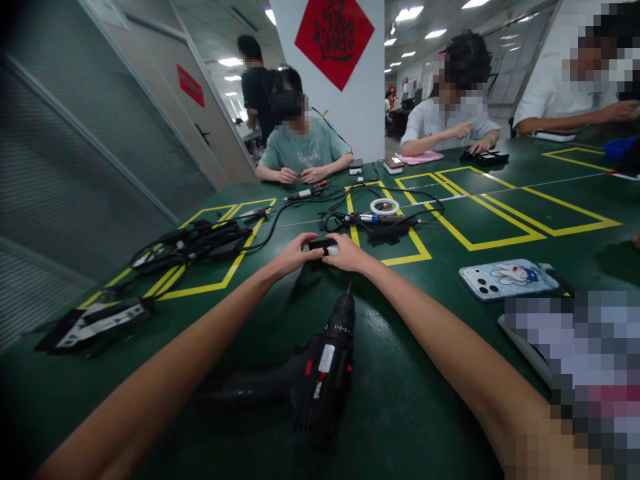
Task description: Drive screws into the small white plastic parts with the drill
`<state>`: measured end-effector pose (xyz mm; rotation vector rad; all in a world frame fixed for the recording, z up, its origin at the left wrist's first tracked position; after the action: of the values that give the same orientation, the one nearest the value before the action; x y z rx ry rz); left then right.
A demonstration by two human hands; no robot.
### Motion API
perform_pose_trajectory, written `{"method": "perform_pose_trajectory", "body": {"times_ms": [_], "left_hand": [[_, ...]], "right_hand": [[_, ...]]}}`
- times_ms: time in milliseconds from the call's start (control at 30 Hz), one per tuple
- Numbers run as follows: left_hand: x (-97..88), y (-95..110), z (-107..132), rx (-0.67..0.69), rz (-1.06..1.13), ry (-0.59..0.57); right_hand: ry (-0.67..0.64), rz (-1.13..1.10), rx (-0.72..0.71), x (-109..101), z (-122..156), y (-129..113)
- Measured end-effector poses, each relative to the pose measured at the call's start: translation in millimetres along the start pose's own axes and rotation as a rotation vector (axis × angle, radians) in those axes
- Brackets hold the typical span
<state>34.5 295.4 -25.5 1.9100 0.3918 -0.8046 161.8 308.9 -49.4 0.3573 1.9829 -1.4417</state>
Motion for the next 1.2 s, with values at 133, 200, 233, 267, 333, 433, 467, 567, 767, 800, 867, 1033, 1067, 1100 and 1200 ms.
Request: {"method": "perform_pose_trajectory", "body": {"times_ms": [133, 200, 233, 267, 333, 433, 467, 567, 767, 800, 867, 1033, 1067, 1100, 1200], "left_hand": [[-18.2, 26.8, 31.3, 0.005, -0.051, 0.016], [-19.4, 58.7, 59.2, 0.062, -0.064, -0.079], [-14.8, 76.6, 77.3, 0.090, -0.057, -0.180], [-11.4, 93.3, 97.5, 0.103, -0.046, -0.267], [-1.6, 117.9, 142.0, 0.077, -0.042, -0.459], [14.8, 134.5, 200.0, 0.028, -0.068, -0.649], [19.0, 135.3, 211.5, 0.027, -0.102, -0.654], [24.2, 124.7, 222.8, -0.013, -0.288, -0.534], [39.5, 121.5, 216.5, -0.054, -0.377, -0.513], [41.3, 124.0, 216.2, -0.048, -0.364, -0.522], [44.1, 126.1, 217.7, -0.043, -0.360, -0.535], [41.8, 114.5, 225.0, -0.055, -0.457, -0.495], [40.9, 112.4, 226.5, -0.050, -0.452, -0.484], [39.0, 110.7, 227.6, -0.045, -0.438, -0.467], [23.8, 110.6, 227.2, -0.015, -0.369, -0.338]], "right_hand": [[0.001, -0.007, 0.054, -3.9, 2.1, 0.8], [0.005, -0.018, 0.067, -5.6, 2.4, 1.0], [0.009, -0.020, 0.065, -6.3, 2.5, 0.5], [0.015, -0.021, 0.059, -6.9, 2.5, -0.3], [0.024, -0.025, 0.043, -7.6, 2.4, -2.2], [0.028, -0.041, 0.045, -7.7, 0.9, -2.8], [0.027, -0.046, 0.051, -7.4, -0.1, -2.4], [0.021, -0.060, 0.061, -6.6, -3.4, -0.7], [-0.012, -0.093, 0.056, -3.7, -8.5, 7.9], [-0.018, -0.101, 0.056, -3.3, -8.8, 9.5], [-0.024, -0.116, 0.053, -2.8, -8.7, 10.8], [0.030, -0.115, 0.035, -7.6, -4.3, 4.7], [0.048, -0.112, 0.034, -9.0, -3.7, 3.4], [0.059, -0.109, 0.035, -9.5, -3.5, 2.8], [0.073, -0.099, 0.039, -6.9, -5.9, 3.6]]}}
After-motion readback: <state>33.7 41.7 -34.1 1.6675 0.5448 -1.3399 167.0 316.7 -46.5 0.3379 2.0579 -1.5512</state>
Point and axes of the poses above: each hand's wrist, its own z-axis away from the middle knuckle, its own x-axis out of the palm, y = z × x, the point moved 10 cm from there along -z, towards the middle knuckle, and after that the axes turned 11 degrees about x, right-handed, at the moved point
